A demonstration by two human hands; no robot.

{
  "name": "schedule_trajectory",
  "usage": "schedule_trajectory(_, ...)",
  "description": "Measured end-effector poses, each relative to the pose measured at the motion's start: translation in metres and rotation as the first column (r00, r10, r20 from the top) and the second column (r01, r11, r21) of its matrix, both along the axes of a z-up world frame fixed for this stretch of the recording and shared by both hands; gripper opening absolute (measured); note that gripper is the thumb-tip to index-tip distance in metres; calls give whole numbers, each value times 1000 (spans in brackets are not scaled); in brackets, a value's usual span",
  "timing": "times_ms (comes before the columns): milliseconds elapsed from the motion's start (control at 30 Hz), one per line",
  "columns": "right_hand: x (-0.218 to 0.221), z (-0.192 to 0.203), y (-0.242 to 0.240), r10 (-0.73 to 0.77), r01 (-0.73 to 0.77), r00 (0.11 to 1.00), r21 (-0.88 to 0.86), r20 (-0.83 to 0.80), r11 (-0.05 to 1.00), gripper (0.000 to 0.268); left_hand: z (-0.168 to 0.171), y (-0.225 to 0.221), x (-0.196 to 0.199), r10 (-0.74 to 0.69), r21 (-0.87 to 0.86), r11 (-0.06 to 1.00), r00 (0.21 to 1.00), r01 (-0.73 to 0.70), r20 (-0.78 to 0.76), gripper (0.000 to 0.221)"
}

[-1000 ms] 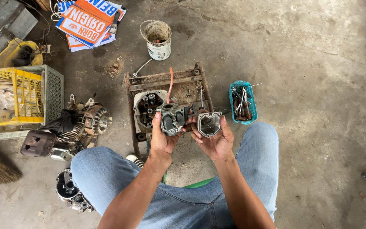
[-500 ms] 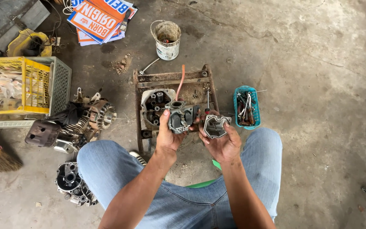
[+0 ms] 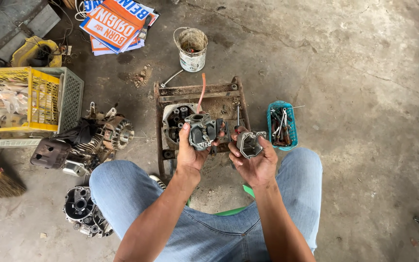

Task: Disassembling and cleaning a motorcycle engine component using a cloth and screwdriver

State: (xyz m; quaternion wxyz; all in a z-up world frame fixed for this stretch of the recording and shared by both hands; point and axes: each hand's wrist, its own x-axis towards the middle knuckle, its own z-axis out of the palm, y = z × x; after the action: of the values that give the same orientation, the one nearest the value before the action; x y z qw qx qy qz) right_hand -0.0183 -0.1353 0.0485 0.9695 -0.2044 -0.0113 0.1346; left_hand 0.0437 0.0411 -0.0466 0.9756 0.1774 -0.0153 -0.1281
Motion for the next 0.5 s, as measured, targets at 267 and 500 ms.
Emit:
schedule_trajectory(267, -2, -10, -3, -25, 37, 998, -208, 59, 977, 56, 6, 1, -2, 8, 50, 999, 996, -4, -89, 77)
schedule_trajectory(500, 1, -26, -12, -85, 87, 996, -315, 21, 945, 57, 21, 31, 6, 73, 84, 994, 996, -69, -42, 90)
